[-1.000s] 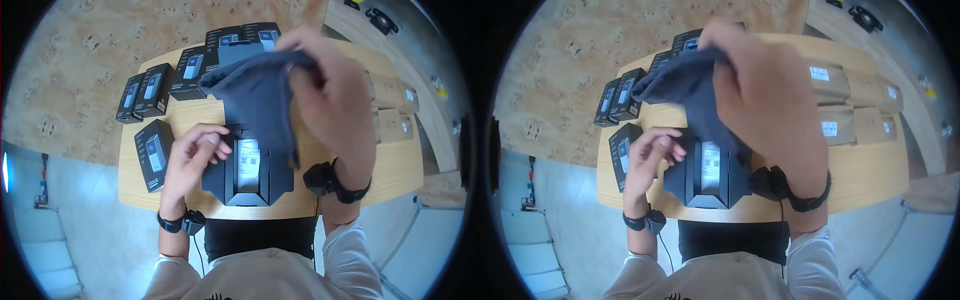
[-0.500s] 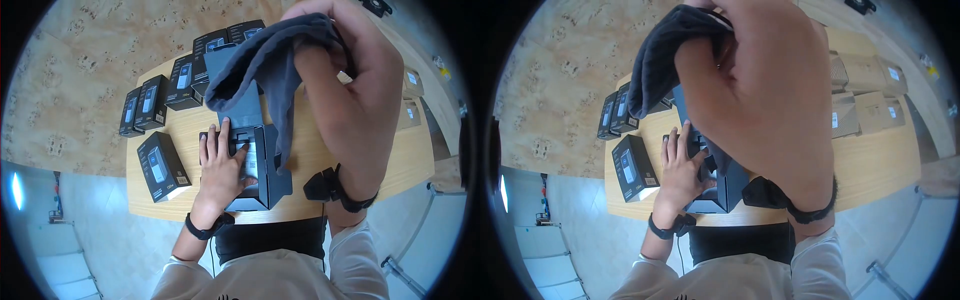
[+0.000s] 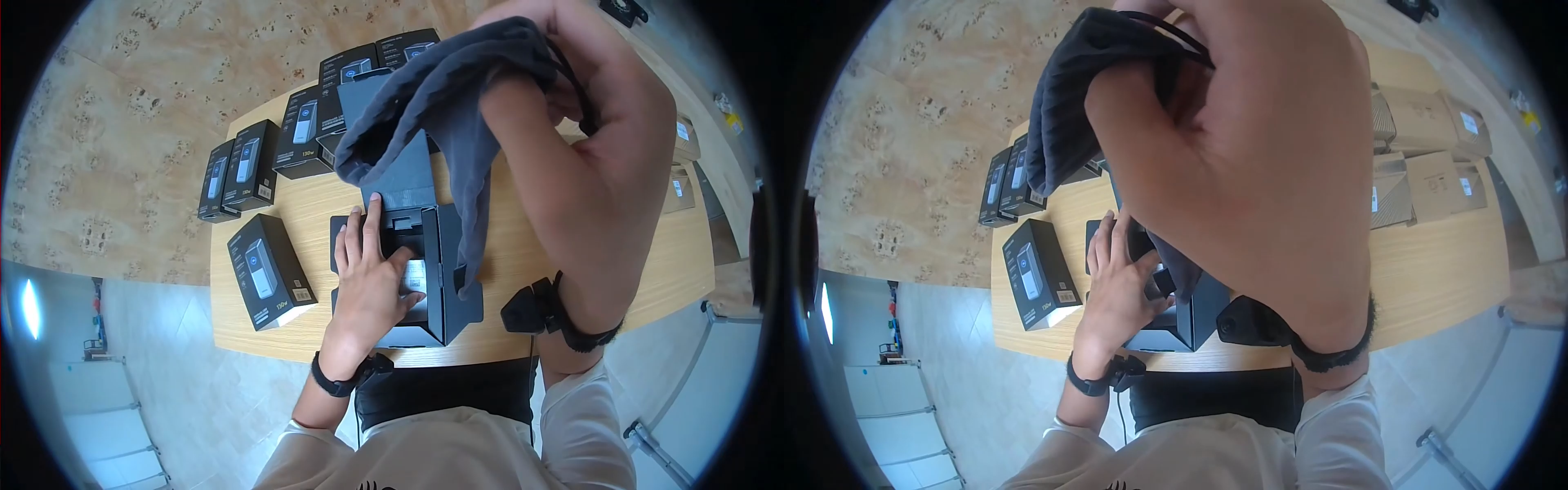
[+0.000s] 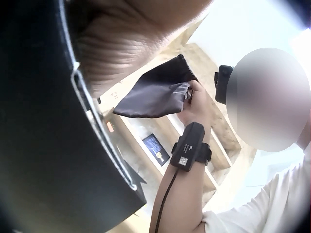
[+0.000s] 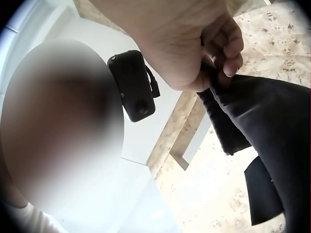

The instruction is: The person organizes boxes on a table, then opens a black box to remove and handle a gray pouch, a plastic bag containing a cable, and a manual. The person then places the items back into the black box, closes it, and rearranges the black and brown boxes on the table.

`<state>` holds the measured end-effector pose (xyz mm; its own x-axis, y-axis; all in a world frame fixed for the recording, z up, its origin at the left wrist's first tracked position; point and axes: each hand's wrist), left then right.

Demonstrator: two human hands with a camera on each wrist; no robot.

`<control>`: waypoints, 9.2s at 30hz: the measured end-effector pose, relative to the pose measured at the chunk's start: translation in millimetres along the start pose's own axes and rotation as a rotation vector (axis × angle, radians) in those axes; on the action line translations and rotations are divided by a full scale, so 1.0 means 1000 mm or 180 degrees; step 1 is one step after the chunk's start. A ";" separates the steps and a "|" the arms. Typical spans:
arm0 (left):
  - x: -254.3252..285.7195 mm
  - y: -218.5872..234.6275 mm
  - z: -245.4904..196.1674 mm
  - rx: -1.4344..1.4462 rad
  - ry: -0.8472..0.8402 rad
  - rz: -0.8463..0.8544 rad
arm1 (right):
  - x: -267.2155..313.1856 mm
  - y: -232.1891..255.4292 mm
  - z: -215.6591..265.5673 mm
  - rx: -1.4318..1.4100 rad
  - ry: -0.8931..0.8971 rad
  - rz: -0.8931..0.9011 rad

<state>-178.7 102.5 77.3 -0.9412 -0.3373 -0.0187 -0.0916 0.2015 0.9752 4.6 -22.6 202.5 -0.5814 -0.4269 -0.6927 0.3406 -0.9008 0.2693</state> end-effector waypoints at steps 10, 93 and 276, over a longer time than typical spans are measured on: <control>0.019 0.028 -0.008 0.0049 -0.0230 0.0175 | 0.008 -0.006 0.007 -0.0126 -0.0027 0.0217; 0.043 0.003 -0.007 -0.0167 -0.0404 0.0053 | 0.038 -0.015 -0.010 0.1131 0.0065 0.2215; 0.076 -0.028 0.043 0.2097 -0.0313 -0.1351 | 0.202 -0.012 -0.042 -0.0229 -0.1149 0.1712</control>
<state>-261.8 110.8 38.9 -0.8043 -0.4308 -0.4093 -0.5943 0.5873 0.5495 -86.0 -94.7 31.4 -0.5234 -0.8278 -0.2020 0.6946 -0.5519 0.4614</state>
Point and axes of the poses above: each hand's wrist, its own x-axis away from the middle knuckle, its own y-axis out of the back of the hand, z = x × y
